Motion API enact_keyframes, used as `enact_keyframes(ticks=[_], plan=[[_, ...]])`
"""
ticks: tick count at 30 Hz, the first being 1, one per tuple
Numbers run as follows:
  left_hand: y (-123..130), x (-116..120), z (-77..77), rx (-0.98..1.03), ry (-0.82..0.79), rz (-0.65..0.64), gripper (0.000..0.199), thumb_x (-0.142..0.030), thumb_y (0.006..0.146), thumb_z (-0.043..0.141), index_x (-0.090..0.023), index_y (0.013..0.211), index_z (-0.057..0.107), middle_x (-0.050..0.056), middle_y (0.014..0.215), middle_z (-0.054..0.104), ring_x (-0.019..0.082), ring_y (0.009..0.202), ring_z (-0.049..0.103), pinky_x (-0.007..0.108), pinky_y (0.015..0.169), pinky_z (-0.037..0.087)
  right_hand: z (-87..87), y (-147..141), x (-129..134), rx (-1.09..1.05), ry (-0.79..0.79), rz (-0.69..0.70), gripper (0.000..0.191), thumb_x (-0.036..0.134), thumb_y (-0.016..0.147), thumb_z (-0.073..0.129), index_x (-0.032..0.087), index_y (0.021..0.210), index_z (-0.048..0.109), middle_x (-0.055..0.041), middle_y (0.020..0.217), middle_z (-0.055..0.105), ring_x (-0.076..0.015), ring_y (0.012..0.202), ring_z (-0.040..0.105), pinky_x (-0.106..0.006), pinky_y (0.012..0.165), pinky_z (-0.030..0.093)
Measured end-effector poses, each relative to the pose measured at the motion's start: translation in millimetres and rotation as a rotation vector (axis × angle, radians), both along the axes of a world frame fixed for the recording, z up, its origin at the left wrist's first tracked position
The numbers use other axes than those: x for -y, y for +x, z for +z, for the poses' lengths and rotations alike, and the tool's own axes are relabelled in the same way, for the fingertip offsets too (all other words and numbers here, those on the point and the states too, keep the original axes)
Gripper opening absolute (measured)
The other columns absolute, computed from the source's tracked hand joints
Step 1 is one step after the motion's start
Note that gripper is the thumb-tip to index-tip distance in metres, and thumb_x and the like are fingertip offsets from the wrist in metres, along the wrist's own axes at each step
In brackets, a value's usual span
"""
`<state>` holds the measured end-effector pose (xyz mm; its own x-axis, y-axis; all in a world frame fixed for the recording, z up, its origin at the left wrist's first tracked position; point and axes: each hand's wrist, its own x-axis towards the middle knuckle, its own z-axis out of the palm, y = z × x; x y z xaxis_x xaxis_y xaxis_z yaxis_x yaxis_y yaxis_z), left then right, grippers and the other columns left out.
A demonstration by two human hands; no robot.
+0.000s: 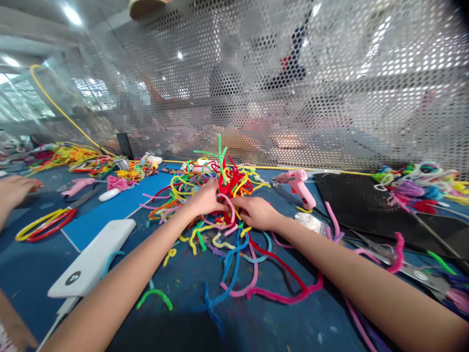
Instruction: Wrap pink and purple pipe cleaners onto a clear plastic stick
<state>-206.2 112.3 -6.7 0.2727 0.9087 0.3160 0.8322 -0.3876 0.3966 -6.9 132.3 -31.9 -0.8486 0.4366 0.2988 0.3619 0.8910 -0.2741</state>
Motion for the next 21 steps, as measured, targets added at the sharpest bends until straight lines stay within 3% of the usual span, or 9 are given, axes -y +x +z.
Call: enact_keyframes(ticks=[4, 6, 10, 13, 16, 21], plan=[[-17, -10, -2.5, 0.304, 0.024, 0.277, 0.04, -0.01, 0.055, 0.066, -0.017, 0.094, 0.065, 0.007, 0.101, 0.066, 0.028, 0.1, 0.059, 0.041, 0.094, 0.042, 4.0, -2, 5, 0.019, 0.034, -0.151, 0.04, 0.013, 0.077, 0.04, 0.022, 0.113, 0.056, -0.0044, 0.109, 0.063, -0.0186, 0.093, 0.06, -0.026, 0.075, 0.044], [-25, -13, -4.1, 0.402, 0.015, 0.346, 0.036, -0.009, 0.054, 0.065, -0.016, 0.09, 0.066, 0.007, 0.096, 0.069, 0.029, 0.097, 0.061, 0.042, 0.092, 0.043, 5.3, -3, 7, 0.023, 0.05, -0.232, 0.039, 0.013, 0.079, 0.039, 0.024, 0.112, 0.056, -0.0037, 0.11, 0.062, -0.0187, 0.092, 0.06, -0.026, 0.071, 0.044], [-31, -15, -6.1, 0.573, -0.035, 0.366, 0.041, -0.013, 0.056, 0.068, -0.017, 0.097, 0.064, 0.005, 0.092, 0.071, 0.025, 0.091, 0.065, 0.037, 0.084, 0.05, 5.1, -4, 5, 0.037, 0.055, -0.297, 0.036, 0.012, 0.078, 0.037, 0.025, 0.104, 0.06, -0.0024, 0.105, 0.063, -0.0181, 0.091, 0.06, -0.025, 0.065, 0.042], [-33, -13, -6.2, 0.939, -0.182, 0.339, 0.045, -0.01, 0.051, 0.074, -0.016, 0.094, 0.064, 0.002, 0.081, 0.071, 0.021, 0.079, 0.068, 0.031, 0.073, 0.054, 4.1, -3, 1, 0.039, 0.043, -0.279, 0.035, 0.009, 0.073, 0.039, 0.024, 0.094, 0.063, -0.0008, 0.1, 0.064, -0.0174, 0.09, 0.06, -0.024, 0.062, 0.04], [-38, -11, -5.6, 1.259, -0.348, 0.344, 0.035, -0.004, 0.048, 0.077, -0.012, 0.079, 0.063, 0.001, 0.06, 0.067, 0.018, 0.056, 0.066, 0.027, 0.055, 0.054, 3.6, 0, -2, 0.02, 0.033, -0.289, 0.035, 0.007, 0.069, 0.04, 0.024, 0.088, 0.064, 0.0006, 0.098, 0.065, -0.0169, 0.087, 0.061, -0.024, 0.059, 0.038], [-50, -14, -5.2, 1.384, -0.371, 0.379, 0.013, -0.004, 0.064, 0.067, -0.011, 0.069, 0.058, -0.001, 0.047, 0.06, 0.013, 0.037, 0.057, 0.022, 0.041, 0.049, 3.9, 2, 0, 0.002, 0.038, -0.339, 0.033, 0.009, 0.069, 0.041, 0.024, 0.085, 0.065, 0.0015, 0.099, 0.067, -0.018, 0.089, 0.062, -0.023, 0.057, 0.037]])
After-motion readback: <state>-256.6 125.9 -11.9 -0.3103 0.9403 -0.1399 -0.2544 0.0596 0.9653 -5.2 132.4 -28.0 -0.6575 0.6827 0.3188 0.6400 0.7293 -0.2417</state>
